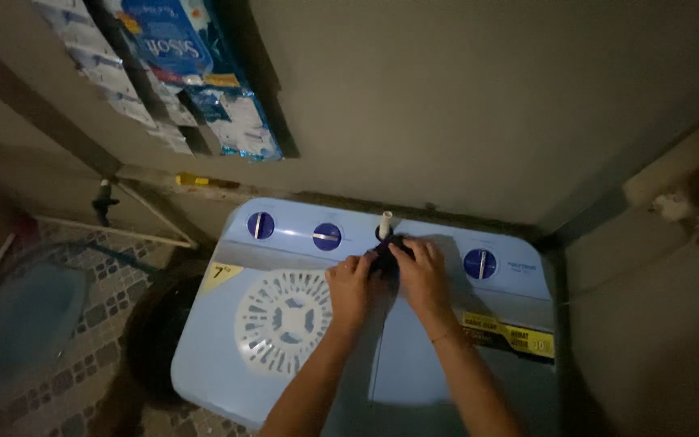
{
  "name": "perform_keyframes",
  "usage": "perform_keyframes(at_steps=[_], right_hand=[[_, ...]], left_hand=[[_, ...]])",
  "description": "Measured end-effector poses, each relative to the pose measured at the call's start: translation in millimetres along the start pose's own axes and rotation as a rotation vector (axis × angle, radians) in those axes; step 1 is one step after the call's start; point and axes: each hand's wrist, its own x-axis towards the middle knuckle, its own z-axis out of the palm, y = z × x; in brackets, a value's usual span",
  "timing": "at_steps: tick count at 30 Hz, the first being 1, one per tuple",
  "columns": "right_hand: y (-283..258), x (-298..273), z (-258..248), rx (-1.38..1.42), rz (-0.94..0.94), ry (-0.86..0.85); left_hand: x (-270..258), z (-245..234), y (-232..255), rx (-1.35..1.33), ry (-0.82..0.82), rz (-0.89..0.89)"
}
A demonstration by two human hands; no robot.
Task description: Operating a twin-tub washing machine to wash and spin-dry small clothing items like socks.
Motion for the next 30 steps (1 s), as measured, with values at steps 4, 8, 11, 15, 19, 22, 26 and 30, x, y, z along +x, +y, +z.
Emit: perform_keyframes(at_steps=[4,8,11,15,19,22,26,30], right_hand=[[10.1,17.2,1.2,0.028,0.018,-0.060],[39.3,41.2,11.7,-0.086,0.085,-0.054],[44.5,60.8,6.2,-0.074,0.109,-0.120],[30.9,48.0,-4.0,0.026,0.159,-0.277],[2.7,18.5,5.3,-0.112,0.068,-0.216],[-19.1,10.4,12.0,-0.033,0.021,-0.122],[-41.6,20.2,20.4,-0.013,0.055,-0.099],[-53.4,28.0,19.9,0.148,0.323,-0.102]], left_hand=[[12.4,25.1,7.1,-0.052,0.009,-0.038],[38.0,49.8,18.7,-0.093,0.013,-0.086],[48.3,50.2,25.5,-0.097,0.021,-0.085],[32.3,32.9,20.2,-0.099,-0.087,-0.145],[18.2,-0.3,19.0,-0.048,-0.133,-0.162],[16.5,-10.7,0.8,-0.040,-0.061,-0.096],[12.7,-0.4,-32.0,0.012,-0.030,-0.153],[18.8,-11.0,-19.1,0.084,0.006,-0.090]])
